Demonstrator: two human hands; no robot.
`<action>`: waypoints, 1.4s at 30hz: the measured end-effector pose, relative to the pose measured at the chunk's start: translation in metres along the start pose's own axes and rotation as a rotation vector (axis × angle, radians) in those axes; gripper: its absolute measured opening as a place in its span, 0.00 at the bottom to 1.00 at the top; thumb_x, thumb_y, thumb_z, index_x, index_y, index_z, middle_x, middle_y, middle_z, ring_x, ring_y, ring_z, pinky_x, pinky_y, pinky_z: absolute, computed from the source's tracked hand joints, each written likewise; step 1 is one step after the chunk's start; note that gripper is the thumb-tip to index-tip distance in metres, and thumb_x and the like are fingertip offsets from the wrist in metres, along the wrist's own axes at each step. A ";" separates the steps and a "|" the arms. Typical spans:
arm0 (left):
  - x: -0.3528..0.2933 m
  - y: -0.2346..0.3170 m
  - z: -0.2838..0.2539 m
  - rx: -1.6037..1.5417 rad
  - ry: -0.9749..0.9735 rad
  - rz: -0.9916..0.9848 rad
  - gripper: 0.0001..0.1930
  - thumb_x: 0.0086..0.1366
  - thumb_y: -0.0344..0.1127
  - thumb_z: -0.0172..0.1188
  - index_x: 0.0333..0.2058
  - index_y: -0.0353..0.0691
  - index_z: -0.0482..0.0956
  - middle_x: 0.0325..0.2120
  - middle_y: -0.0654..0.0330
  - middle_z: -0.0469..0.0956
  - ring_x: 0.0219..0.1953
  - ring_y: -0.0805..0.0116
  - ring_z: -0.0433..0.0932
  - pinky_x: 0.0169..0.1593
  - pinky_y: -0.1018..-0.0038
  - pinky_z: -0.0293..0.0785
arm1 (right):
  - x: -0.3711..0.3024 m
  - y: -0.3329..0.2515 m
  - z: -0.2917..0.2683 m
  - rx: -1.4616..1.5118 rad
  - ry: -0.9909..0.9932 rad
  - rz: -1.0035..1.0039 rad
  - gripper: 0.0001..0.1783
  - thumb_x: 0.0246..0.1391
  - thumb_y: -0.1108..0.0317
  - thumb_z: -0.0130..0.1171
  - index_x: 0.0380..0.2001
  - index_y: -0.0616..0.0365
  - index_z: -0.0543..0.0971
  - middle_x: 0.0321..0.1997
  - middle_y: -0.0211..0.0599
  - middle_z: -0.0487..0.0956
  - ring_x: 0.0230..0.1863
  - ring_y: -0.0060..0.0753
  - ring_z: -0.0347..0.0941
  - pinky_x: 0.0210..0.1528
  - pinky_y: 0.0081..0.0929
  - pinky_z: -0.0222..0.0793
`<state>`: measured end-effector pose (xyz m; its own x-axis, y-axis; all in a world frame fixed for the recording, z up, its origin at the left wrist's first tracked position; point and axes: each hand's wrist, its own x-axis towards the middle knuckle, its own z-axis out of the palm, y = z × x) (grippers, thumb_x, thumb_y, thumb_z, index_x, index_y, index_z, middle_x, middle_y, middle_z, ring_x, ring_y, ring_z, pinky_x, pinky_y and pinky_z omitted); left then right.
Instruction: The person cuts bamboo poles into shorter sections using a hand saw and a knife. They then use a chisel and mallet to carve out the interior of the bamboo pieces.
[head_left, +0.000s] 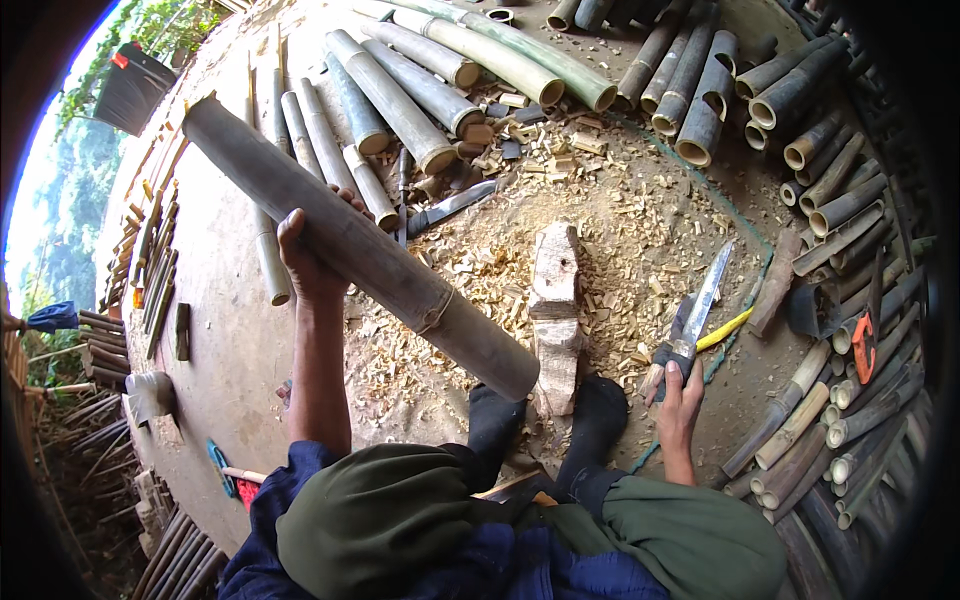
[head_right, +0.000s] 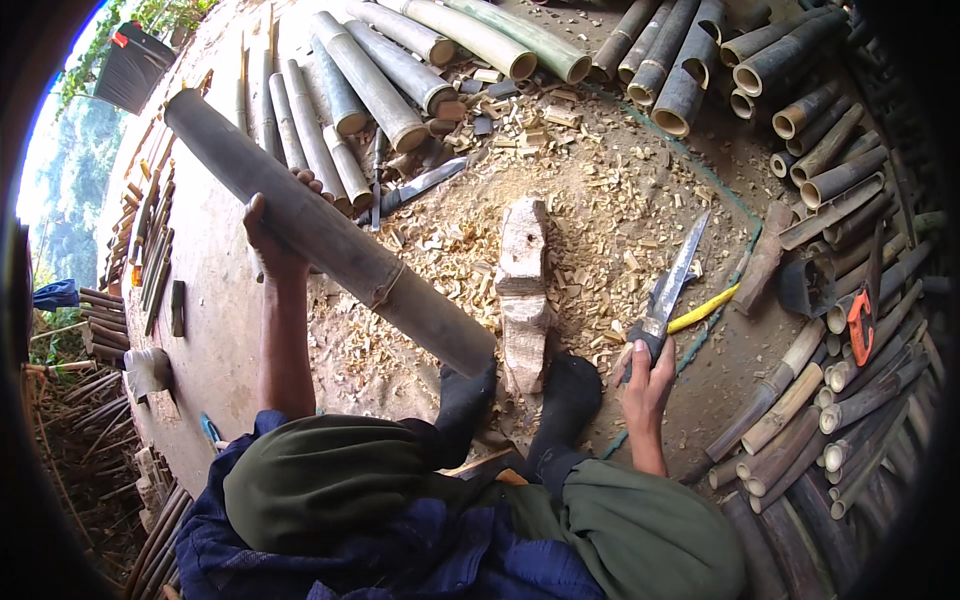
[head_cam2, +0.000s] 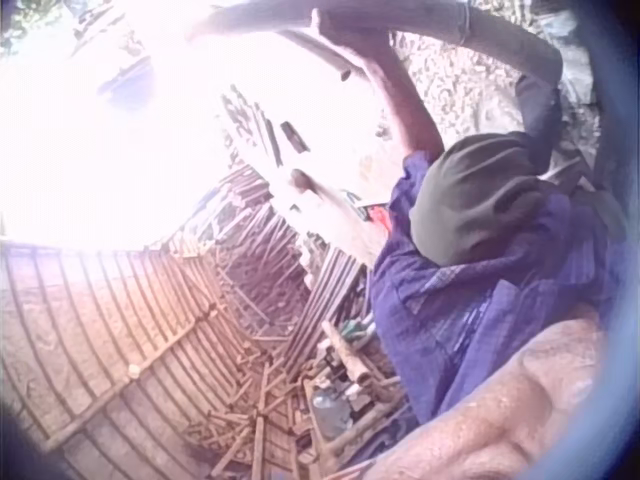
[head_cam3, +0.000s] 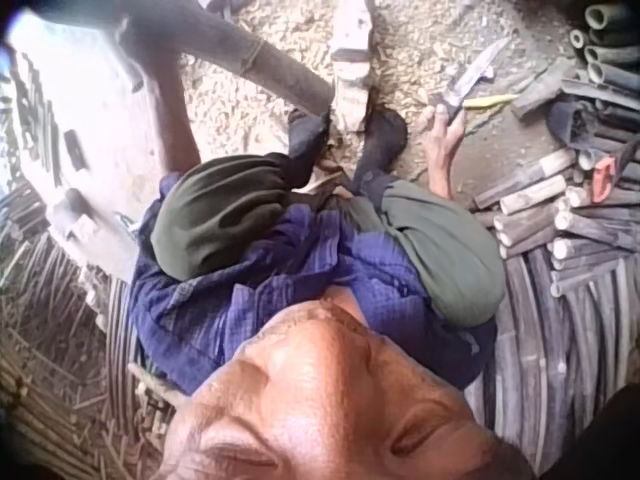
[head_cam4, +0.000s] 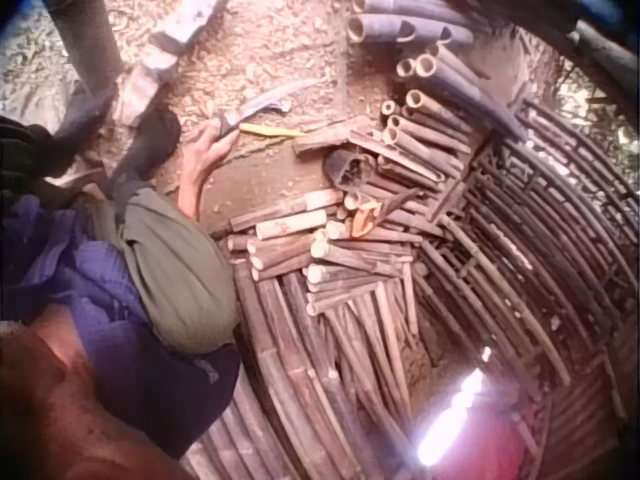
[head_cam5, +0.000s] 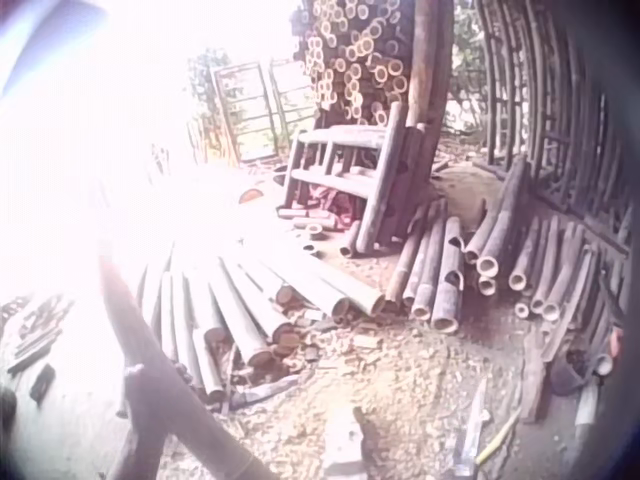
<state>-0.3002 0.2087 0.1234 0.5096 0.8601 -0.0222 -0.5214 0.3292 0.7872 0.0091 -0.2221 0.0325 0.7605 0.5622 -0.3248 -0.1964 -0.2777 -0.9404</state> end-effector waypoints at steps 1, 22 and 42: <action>-0.003 -0.005 -0.002 0.004 0.026 0.010 0.39 0.63 0.57 0.66 0.60 0.29 0.70 0.49 0.46 0.79 0.54 0.51 0.81 0.62 0.51 0.81 | 0.000 0.001 -0.004 0.001 0.002 0.007 0.14 0.75 0.64 0.53 0.54 0.63 0.70 0.28 0.32 0.73 0.20 0.25 0.70 0.22 0.27 0.70; -0.031 -0.054 0.111 0.183 0.103 0.233 0.33 0.58 0.23 0.74 0.61 0.31 0.71 0.50 0.50 0.80 0.56 0.56 0.81 0.67 0.57 0.75 | 0.029 -0.036 0.010 -0.491 -0.048 -0.150 0.14 0.74 0.59 0.54 0.49 0.59 0.72 0.28 0.36 0.79 0.25 0.36 0.79 0.28 0.41 0.74; -0.081 -0.086 0.159 0.898 0.043 0.223 0.40 0.51 0.37 0.86 0.61 0.34 0.75 0.50 0.56 0.82 0.51 0.61 0.82 0.57 0.65 0.81 | 0.080 -0.052 0.042 -0.844 -0.273 -0.312 0.11 0.77 0.64 0.47 0.46 0.63 0.69 0.21 0.42 0.78 0.17 0.34 0.76 0.13 0.33 0.68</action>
<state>-0.1882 0.0486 0.1557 0.4259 0.8869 0.1788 0.1308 -0.2559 0.9578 0.0538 -0.1300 0.0509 0.5107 0.8400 -0.1832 0.5873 -0.4964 -0.6393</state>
